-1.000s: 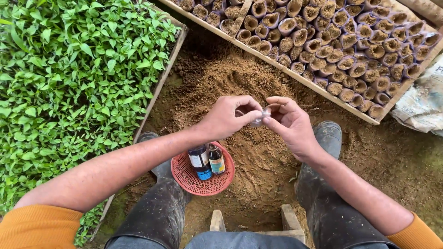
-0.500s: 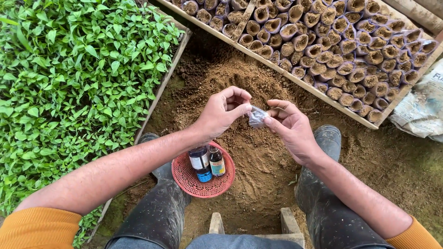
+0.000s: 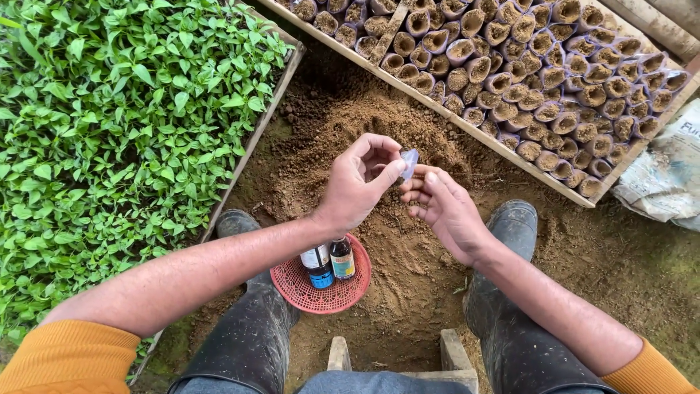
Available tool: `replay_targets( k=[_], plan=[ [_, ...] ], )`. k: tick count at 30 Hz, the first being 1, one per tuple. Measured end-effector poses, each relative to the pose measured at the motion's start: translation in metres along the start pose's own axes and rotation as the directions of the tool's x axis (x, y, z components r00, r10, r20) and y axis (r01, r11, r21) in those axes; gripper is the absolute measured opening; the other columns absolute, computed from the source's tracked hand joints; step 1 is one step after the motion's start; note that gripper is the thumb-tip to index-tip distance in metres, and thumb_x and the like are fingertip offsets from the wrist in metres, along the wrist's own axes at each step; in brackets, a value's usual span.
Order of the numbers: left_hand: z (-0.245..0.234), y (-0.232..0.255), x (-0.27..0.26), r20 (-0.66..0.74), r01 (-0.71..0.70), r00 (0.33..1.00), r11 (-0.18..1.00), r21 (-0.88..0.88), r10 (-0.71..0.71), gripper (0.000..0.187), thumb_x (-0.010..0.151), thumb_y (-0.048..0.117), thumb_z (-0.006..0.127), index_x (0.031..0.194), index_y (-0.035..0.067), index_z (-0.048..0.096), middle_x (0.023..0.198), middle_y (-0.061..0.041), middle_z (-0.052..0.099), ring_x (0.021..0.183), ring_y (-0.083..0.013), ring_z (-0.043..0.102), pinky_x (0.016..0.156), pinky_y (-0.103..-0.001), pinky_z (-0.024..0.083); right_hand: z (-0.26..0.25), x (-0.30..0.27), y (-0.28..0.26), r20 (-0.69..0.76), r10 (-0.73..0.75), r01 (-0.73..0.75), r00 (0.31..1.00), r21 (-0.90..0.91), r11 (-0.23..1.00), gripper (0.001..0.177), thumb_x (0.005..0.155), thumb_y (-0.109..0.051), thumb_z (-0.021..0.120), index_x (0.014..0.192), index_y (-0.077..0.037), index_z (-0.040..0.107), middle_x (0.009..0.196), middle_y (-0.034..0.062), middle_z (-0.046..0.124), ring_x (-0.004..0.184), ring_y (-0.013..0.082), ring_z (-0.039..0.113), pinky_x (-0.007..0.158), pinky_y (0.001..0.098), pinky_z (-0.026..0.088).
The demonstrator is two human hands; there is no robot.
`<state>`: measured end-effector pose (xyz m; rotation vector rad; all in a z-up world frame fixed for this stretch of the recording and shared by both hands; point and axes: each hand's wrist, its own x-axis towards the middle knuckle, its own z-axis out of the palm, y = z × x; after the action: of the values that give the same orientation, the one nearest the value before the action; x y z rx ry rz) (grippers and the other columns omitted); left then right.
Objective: The person takes a small seed from a plastic bag and places it into a hole in the soil of a plastic nursery bag. They then cover the seed with soil and pat it down before placing the bag into a wooden tray.
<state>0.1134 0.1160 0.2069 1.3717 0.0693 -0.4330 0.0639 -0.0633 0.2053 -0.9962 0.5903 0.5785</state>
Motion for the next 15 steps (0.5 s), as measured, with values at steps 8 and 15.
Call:
replay_targets(
  k=[8,15],
  plan=[
    [-0.006,0.003,-0.003,0.129,-0.182,0.979,0.965,0.189,0.159,0.018,0.094,0.006,0.071,0.111,0.008,0.065,0.096,-0.003,0.068,0.093,-0.0123,0.07,0.084,-0.029,0.058,-0.002,0.003,0.014,-0.075,-0.189,0.187,0.979,-0.027,0.982,0.011,0.105,-0.012,0.057,0.099,-0.003,0.061,0.088,0.0101,0.066,0.081,0.0142,0.065,0.07,0.0223,0.052],
    [-0.019,0.013,0.007,0.204,-0.179,0.969,0.968,0.176,0.142,0.021,0.102,0.006,0.057,0.122,0.004,0.059,0.098,-0.009,0.067,0.087,-0.0158,0.069,0.08,-0.034,0.06,-0.004,0.001,-0.003,-0.016,-0.291,0.271,0.957,-0.317,0.909,0.014,0.103,-0.012,0.062,0.095,-0.001,0.066,0.082,0.0078,0.066,0.078,0.012,0.061,0.072,0.023,0.052]
  ],
)
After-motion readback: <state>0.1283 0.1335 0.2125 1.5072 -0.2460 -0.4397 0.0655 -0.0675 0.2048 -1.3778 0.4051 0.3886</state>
